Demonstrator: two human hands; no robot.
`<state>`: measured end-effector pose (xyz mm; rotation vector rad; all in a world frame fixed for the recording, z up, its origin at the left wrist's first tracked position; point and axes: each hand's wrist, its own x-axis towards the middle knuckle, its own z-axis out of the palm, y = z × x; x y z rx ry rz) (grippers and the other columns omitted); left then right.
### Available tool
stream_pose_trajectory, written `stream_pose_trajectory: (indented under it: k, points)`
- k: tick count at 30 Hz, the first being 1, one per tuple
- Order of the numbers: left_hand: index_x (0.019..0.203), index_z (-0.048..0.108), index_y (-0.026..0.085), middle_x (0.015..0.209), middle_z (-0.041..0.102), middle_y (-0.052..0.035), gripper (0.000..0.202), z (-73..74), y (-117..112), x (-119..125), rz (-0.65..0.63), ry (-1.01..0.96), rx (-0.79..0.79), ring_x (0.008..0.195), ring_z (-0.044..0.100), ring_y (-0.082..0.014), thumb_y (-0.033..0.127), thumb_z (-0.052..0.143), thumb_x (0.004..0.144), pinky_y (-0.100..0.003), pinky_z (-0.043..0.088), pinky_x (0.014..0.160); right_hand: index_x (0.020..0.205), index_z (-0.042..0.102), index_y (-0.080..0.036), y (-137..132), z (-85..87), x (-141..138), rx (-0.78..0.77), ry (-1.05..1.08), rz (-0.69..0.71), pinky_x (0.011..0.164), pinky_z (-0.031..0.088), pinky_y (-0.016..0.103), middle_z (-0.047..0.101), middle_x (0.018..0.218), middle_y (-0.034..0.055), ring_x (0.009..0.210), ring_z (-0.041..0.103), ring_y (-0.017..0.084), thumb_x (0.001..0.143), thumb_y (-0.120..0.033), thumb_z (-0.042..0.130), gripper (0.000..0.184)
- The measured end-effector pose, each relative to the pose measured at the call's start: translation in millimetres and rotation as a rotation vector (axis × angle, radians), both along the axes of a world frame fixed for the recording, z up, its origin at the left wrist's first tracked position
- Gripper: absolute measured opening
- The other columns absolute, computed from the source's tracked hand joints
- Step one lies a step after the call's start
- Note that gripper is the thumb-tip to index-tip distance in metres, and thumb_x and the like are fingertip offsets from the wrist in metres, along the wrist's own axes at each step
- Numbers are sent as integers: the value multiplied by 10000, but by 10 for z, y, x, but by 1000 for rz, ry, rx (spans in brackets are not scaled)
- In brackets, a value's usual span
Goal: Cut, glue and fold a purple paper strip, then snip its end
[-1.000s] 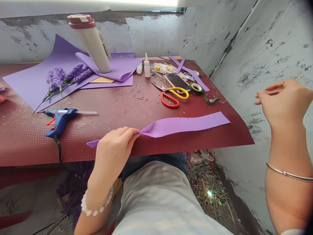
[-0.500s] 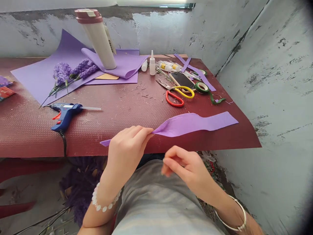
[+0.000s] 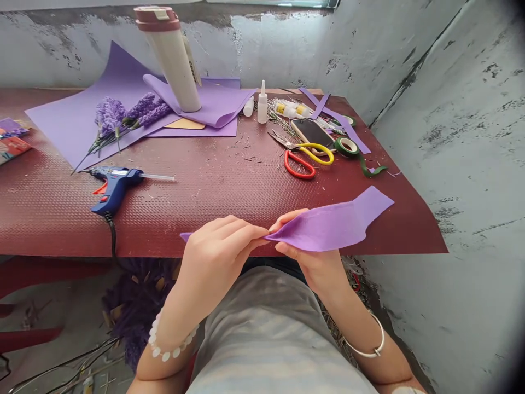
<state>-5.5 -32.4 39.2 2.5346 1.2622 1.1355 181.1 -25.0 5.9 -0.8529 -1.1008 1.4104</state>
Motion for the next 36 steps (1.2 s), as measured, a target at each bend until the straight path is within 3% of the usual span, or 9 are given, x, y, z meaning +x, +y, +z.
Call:
stream_pose_trajectory:
  k: [11, 19, 24, 26, 28, 31, 36]
  points:
    - [913, 725, 174, 824, 774, -2, 123, 26, -11, 2, -8, 19, 14, 733, 667, -137, 188, 647, 1007, -268, 490, 714, 886, 747, -292, -39, -124, -84, 58, 51, -219, 837, 593, 353, 732, 834, -33, 813, 716, 193, 741, -236, 924, 235]
    - [1005, 731, 155, 875, 801, -19, 64, 33, -13, 79, 15, 14, 92, 768, 701, -137, 191, 679, 996, -272, 504, 733, 881, 712, -289, -40, -85, -96, 147, 15, -182, 853, 595, 390, 707, 831, -18, 838, 685, 205, 800, -266, 892, 199]
    - [968, 721, 185, 836, 798, -3, 93, 16, -18, 76, 63, 12, 125, 748, 693, -130, 160, 644, 1013, -276, 497, 725, 1092, 703, -295, -73, -44, -101, 174, 28, -165, 981, 566, 422, 739, 1135, 36, 1057, 684, 244, 786, -343, 865, 349]
    - [973, 718, 189, 847, 803, -8, 83, 6, -21, 54, 72, 15, 126, 759, 698, -133, 155, 650, 1008, -280, 503, 737, 1138, 695, -282, -79, -42, -83, 141, 47, -160, 961, 567, 427, 727, 1195, 54, 1076, 681, 259, 830, -406, 792, 346]
    - [982, 716, 186, 856, 804, -12, 78, -2, -25, 35, 67, 22, 135, 773, 704, -137, 136, 659, 997, -284, 507, 750, 1120, 707, -253, -74, -47, -52, 64, 24, -176, 825, 577, 391, 734, 1096, 56, 914, 688, 231, 900, -415, 690, 273]
    - [989, 714, 187, 875, 808, -11, 116, -14, -35, 19, 39, 39, 150, 807, 722, -139, 92, 648, 987, -287, 518, 780, 1089, 722, -223, -50, -62, -1, -20, -60, -225, 594, 504, 319, 681, 817, 15, 615, 579, 162, 959, -388, 613, 237]
    - [990, 713, 194, 872, 807, -9, 108, -47, -42, -4, 105, 64, 181, 819, 725, -147, 100, 660, 979, -291, 525, 799, 1055, 739, -194, -28, -86, 60, -17, -109, -313, 497, 428, 286, 581, 606, -25, 516, 518, 145, 961, -335, 604, 216]
